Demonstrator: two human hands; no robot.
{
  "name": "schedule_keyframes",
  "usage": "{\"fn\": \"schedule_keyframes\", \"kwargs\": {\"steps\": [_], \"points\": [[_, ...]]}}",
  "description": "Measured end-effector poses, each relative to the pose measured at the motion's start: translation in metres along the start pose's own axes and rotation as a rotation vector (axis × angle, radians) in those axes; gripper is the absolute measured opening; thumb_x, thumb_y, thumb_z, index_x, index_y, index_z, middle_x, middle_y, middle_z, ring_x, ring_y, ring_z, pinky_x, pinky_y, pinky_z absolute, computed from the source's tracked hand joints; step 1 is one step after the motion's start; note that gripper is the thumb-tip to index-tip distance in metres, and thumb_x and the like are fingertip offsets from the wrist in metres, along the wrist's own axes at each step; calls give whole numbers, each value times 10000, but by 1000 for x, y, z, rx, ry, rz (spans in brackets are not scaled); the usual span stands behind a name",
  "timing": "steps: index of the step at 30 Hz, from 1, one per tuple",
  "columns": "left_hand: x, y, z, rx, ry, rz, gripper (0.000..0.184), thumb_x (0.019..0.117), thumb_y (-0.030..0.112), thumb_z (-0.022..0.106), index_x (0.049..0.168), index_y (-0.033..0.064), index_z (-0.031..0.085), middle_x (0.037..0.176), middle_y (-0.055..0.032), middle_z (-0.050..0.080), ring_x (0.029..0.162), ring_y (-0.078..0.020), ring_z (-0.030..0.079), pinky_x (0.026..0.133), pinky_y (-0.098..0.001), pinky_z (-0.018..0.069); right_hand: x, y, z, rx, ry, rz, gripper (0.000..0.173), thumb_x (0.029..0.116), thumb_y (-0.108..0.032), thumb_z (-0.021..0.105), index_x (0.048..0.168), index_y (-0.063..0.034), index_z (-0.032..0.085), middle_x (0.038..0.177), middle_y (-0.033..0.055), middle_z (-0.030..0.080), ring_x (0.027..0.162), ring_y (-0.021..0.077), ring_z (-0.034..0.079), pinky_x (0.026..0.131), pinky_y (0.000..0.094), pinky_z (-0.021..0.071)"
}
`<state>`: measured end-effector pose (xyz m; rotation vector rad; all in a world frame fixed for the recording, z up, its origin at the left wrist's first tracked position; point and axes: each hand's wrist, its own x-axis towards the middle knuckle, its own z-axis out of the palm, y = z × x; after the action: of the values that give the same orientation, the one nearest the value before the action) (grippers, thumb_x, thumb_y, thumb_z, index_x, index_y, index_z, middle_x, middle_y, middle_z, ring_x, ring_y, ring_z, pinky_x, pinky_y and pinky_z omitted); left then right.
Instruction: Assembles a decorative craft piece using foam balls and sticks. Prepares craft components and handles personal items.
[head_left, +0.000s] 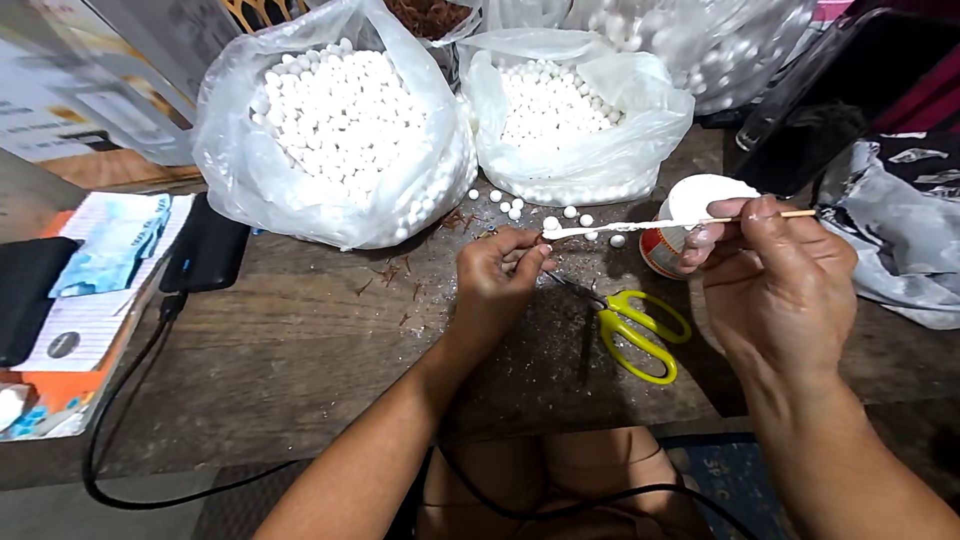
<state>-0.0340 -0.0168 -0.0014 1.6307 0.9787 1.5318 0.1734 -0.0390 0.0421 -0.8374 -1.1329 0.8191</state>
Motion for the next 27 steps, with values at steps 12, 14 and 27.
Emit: {"fn": "schedule_keyframes", "kwargs": {"steps": [12,14,27], "points": [[0,-1,1,77,0,44,56,898,-73,673,934,-99,707,857,-96,694,719,-21,683,697,-162,591,1,3,0,-8,-6,-20,370,1071,-56,369,945,-144,706,769,-75,744,655,27,698,650,187,601],[0,-1,1,79,1,40,57,904,-68,669,935,-95,709,857,-95,697,712,-22,684,689,-163,592,1,4,0,-8,-1,-13,372,1072,-60,375,940,-143,712,761,-73,742,650,30,697,645,187,600],[2,4,-3,-74,4,-86,61,918,-98,643,965,-70,670,818,-34,733,672,-40,710,677,-213,621,3,4,-14,29,65,85,445,1093,-92,294,910,-138,698,736,-71,723,632,26,679,632,179,588]]}}
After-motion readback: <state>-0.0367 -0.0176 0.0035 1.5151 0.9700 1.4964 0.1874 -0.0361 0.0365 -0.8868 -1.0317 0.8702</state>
